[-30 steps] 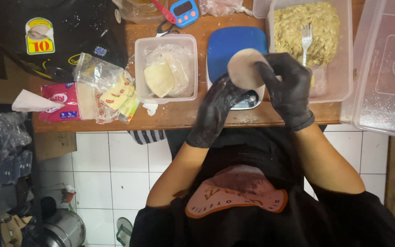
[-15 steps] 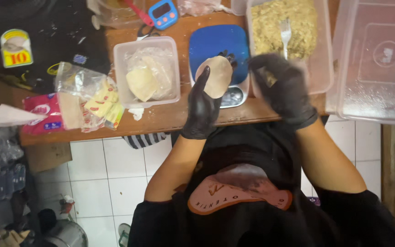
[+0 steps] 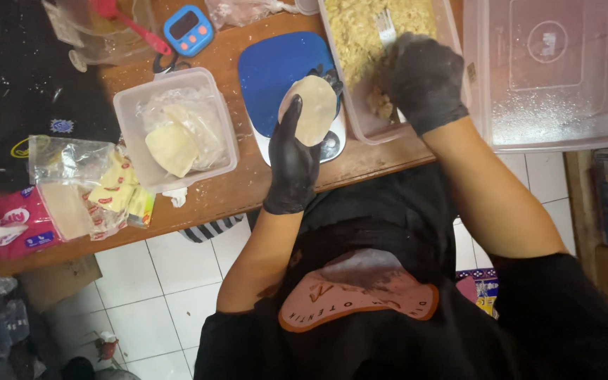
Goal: The person places a round dough wrapper on a digital scale, adds a portion of filling with a fork, weighs it, and folds the wrapper into a dumpling. They then unwrap a cheese slice and place it on the scale.
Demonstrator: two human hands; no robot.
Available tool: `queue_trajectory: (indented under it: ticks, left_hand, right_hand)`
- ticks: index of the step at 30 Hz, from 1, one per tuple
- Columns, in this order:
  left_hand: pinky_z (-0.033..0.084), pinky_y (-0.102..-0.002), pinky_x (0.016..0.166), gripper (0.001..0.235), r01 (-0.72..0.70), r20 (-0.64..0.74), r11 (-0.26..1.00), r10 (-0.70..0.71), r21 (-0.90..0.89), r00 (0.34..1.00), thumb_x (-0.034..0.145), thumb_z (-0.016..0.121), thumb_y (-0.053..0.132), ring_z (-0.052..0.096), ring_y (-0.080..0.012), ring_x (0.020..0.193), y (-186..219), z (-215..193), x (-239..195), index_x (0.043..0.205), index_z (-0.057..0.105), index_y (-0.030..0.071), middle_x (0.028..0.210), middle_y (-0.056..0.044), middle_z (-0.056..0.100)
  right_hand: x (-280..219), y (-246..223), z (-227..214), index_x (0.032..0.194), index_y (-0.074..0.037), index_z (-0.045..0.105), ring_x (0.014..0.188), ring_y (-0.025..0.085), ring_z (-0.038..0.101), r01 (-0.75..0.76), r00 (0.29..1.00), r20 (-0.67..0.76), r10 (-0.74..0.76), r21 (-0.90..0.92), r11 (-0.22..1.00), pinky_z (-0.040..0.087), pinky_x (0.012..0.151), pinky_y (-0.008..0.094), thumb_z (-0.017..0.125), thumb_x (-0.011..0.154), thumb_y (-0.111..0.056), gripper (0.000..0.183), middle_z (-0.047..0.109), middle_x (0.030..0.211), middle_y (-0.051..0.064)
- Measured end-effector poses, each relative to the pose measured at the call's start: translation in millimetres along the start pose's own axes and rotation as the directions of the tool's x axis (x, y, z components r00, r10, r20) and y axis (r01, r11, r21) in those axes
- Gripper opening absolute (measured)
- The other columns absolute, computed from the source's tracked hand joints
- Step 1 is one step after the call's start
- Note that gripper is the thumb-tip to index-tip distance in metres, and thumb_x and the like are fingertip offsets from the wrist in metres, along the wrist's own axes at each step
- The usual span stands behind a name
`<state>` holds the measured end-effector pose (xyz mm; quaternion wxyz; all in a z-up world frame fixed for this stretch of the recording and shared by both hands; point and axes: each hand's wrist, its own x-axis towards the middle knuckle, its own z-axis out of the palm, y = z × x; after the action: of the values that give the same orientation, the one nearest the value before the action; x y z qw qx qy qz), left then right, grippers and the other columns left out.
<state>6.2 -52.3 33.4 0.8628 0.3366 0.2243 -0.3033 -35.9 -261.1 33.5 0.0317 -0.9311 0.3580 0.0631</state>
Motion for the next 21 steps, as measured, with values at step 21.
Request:
queue_trajectory:
  ticks: [21]
  left_hand:
    - [0.042,-0.045,0.110,0.056,0.014,0.261,0.999,0.000,-0.050,0.965,0.086,0.068,0.019,0.049,-0.0341,0.132,-3.9,7.3,10.3,0.135,0.053,-0.003,0.139,-0.018,0.055]
  right_hand:
    - [18.1,52.7,-42.8,0.081,-0.042,0.062,0.047,0.014,0.062,0.143,0.758,-0.419,-0.500,-0.641,0.754,0.039,0.038,0.026,0.062,0.086,-0.030,0.012,0.057,0.059,-0.010]
